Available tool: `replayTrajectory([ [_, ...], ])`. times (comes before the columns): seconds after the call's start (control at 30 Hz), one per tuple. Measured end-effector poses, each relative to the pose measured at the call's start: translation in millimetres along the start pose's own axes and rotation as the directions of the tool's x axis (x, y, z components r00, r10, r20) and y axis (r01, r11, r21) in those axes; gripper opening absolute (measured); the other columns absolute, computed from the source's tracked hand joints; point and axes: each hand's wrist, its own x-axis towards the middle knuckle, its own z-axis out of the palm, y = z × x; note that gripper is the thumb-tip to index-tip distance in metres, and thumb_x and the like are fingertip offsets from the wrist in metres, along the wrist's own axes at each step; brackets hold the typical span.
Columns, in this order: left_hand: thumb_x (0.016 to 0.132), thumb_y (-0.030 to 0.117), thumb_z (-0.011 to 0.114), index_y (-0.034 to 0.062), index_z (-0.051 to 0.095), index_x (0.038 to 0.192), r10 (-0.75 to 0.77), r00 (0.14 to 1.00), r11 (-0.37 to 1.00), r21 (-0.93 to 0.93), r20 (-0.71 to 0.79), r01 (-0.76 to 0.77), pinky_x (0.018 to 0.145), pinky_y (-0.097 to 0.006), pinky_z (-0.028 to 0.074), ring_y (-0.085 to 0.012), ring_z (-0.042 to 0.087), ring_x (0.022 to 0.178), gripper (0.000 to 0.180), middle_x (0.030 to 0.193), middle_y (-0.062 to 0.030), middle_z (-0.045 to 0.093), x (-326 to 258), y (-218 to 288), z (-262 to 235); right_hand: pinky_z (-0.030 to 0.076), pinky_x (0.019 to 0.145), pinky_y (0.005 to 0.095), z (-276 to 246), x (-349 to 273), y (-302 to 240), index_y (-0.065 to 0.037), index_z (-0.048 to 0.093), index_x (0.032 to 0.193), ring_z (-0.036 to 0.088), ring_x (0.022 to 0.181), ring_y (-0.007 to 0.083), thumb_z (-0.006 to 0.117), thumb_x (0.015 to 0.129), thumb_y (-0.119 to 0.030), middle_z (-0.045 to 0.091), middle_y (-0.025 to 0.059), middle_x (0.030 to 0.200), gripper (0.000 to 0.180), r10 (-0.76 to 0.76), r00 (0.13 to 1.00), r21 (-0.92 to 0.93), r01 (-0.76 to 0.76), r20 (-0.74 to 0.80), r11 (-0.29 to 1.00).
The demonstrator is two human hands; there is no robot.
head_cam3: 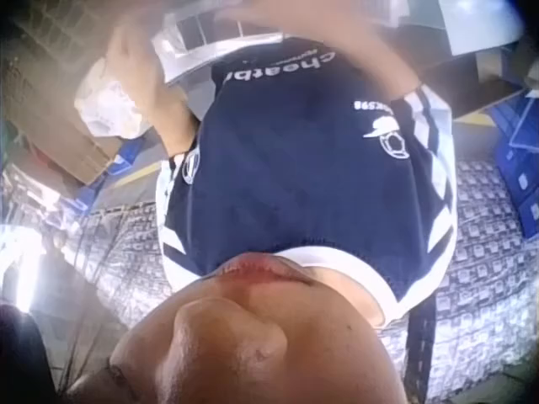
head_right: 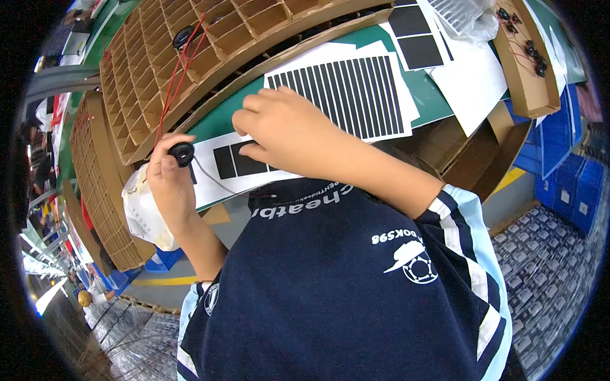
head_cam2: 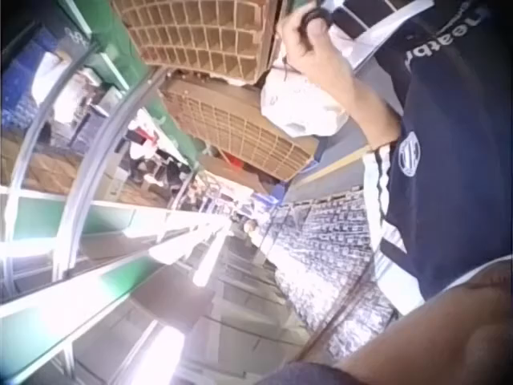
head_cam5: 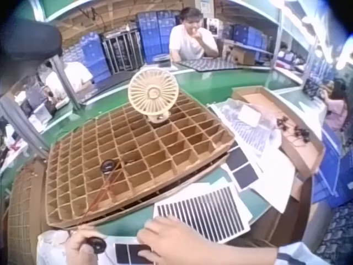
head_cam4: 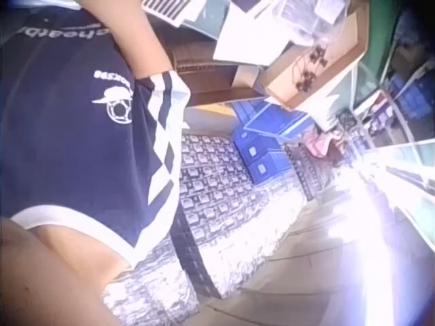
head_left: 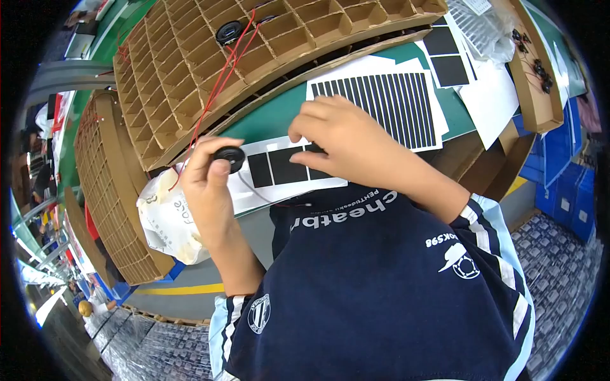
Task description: Assemble small speaker units by snapping plastic caps onto the back of the components at an industrial workbench.
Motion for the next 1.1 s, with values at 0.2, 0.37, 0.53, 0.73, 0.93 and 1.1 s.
replayTrajectory([
  [0.2, 0.085, 0.029, 0.049, -0.0011, 0.049, 0.087, -0.239, 0.96, 0.869, -0.41, 0.145, 0.279, 0.044, -0.018, 0.029, -0.0053, 0.037, 0.05, 0.03, 0.063, -0.0002, 0.044, -12, -13, -9, 0.043, 0.069, 0.035, 32, -10, -3, 0.0, 0.053, 0.076, 0.052, 0.076, 0.0269, 0.064, 0.065, -0.01, 0.05, 0.0119, 0.077, 0.019, 0.117, 0.991, -0.202, -0.102, 0.063, 0.974],
  [0.37, 0.091, 0.021, 0.036, 0.0002, 0.051, 0.093, -0.43, 0.892, 0.838, -0.305, 0.139, 0.452, 0.038, -0.015, 0.025, -0.0038, 0.034, 0.042, 0.026, 0.056, -0.0024, 0.046, -7, 0, 12, 0.043, 0.07, 0.0336, 40, -13, -1, 0.001, 0.054, 0.075, 0.053, 0.077, 0.0265, 0.062, 0.063, -0.009, 0.051, 0.013, 0.075, 0.018, 0.108, 0.994, -0.314, -0.099, 0.012, 0.944],
  [0.53, 0.091, 0.023, 0.035, -0.0012, 0.052, 0.091, -0.379, 0.855, 0.834, -0.269, 0.354, 0.481, 0.037, -0.016, 0.023, -0.0038, 0.033, 0.041, 0.03, 0.056, -0.0047, 0.048, -6, -14, 8, 0.042, 0.069, 0.0371, 17, -17, -3, -0.001, 0.051, 0.08, 0.05, 0.078, 0.0304, 0.064, 0.066, -0.005, 0.047, 0.0119, 0.08, 0.02, 0.218, 0.974, -0.164, -0.224, -0.054, 0.961],
  [0.73, 0.092, 0.031, 0.035, -0.0031, 0.051, 0.08, -0.251, 0.856, 0.688, -0.539, 0.452, 0.486, 0.036, -0.018, 0.026, -0.0069, 0.035, 0.039, 0.039, 0.054, -0.0068, 0.047, -6, -29, 18, 0.041, 0.069, 0.0357, 19, -24, 7, -0.002, 0.052, 0.078, 0.051, 0.077, 0.027, 0.063, 0.066, -0.006, 0.048, 0.0096, 0.077, 0.017, 0.175, 0.984, -0.238, -0.18, -0.042, 0.955],
  [0.93, 0.092, 0.032, 0.031, 0.0012, 0.043, 0.08, -0.398, 0.868, 0.747, -0.445, 0.296, 0.494, 0.034, -0.02, 0.029, -0.01, 0.032, 0.032, 0.036, 0.05, -0.0126, 0.046, 1, -20, 49, 0.039, 0.07, 0.0348, 20, -22, 10, -0.004, 0.051, 0.078, 0.051, 0.077, 0.0259, 0.063, 0.065, -0.007, 0.049, 0.0078, 0.076, 0.017, 0.178, 0.984, -0.269, -0.18, -0.031, 0.946],
  [1.1, 0.092, 0.033, 0.03, 0.0042, 0.04, 0.081, -0.366, 0.883, 0.67, -0.575, 0.294, 0.469, 0.028, -0.019, 0.028, -0.0105, 0.032, 0.028, 0.033, 0.051, -0.0155, 0.047, -3, -27, 54, 0.038, 0.07, 0.0348, 19, -22, 9, -0.005, 0.051, 0.079, 0.05, 0.077, 0.0253, 0.063, 0.065, -0.007, 0.049, 0.0075, 0.076, 0.018, 0.18, 0.984, -0.277, -0.175, -0.008, 0.945],
])
